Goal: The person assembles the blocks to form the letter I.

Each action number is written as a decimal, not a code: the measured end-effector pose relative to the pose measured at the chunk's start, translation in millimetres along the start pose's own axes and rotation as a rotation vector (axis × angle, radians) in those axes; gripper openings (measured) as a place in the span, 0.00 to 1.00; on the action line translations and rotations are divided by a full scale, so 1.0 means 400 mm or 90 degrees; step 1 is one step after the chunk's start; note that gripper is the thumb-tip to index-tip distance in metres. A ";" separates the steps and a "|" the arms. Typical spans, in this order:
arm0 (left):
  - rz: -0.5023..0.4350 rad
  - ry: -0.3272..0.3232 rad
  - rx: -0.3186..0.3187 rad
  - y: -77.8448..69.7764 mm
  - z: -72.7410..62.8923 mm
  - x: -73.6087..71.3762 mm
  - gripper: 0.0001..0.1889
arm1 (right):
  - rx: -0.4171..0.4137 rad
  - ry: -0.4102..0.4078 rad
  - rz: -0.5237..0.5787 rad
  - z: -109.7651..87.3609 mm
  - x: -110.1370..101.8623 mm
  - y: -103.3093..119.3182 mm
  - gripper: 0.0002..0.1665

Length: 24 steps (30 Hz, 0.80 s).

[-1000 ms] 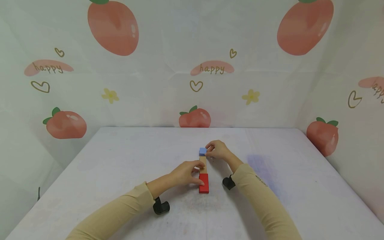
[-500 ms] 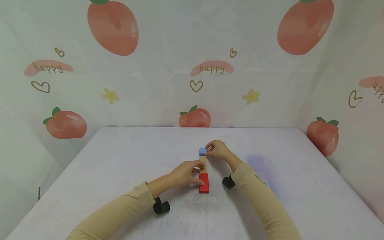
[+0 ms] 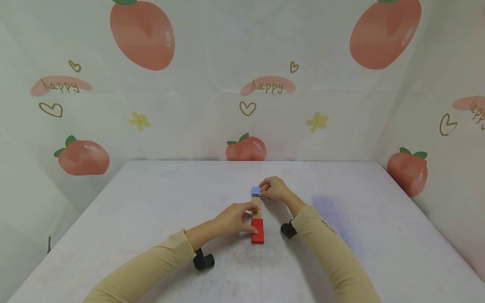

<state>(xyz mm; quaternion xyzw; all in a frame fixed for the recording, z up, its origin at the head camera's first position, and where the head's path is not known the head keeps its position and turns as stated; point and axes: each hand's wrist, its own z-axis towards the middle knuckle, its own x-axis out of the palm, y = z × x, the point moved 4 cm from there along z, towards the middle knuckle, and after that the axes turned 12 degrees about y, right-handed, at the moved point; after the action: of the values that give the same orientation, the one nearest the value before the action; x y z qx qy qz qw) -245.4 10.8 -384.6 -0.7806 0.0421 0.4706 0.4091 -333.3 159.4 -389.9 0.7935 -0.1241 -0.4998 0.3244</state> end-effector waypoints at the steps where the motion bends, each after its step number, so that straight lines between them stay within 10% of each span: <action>1: 0.001 -0.001 0.001 0.000 0.000 0.000 0.31 | 0.001 0.000 -0.001 0.000 0.000 0.000 0.19; 24: -0.001 -0.001 -0.007 0.003 0.004 0.002 0.31 | 0.001 0.002 0.000 0.005 0.000 -0.002 0.19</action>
<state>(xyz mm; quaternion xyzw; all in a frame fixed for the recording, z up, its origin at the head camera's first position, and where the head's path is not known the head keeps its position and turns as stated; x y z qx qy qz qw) -246.6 11.3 -386.4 -0.7825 0.0390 0.4709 0.4055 -335.1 159.2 -391.1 0.7944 -0.1243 -0.4986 0.3238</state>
